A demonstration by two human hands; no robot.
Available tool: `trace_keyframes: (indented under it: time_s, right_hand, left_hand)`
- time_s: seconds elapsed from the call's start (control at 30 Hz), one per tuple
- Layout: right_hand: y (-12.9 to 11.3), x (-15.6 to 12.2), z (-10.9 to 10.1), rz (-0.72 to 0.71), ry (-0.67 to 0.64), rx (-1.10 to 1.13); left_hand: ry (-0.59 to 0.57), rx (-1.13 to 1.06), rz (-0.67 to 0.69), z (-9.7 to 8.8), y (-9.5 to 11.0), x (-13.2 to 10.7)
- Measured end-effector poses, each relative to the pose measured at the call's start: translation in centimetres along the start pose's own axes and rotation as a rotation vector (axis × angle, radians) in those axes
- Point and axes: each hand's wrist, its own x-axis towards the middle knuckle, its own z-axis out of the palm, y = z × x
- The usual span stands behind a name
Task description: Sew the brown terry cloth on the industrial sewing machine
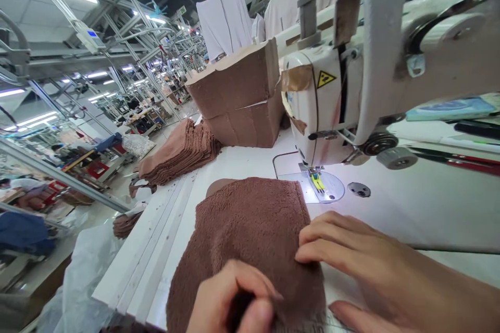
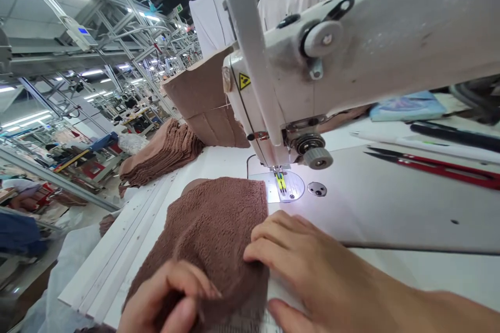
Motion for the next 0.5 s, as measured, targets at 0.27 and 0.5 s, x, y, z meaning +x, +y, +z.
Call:
trace_keyframes:
  time_s: [0.27,0.5]
  right_hand:
    - [-3.4,3.0,-0.4,0.071,-0.335,0.383]
    - [-3.1,1.6,-1.1,-0.142,-0.371,0.288]
  left_hand:
    - [0.309,-0.617,-0.694,0.2,1.3,1.0]
    - [0.306,0.106,-0.397,-3.6,0.3,1.3]
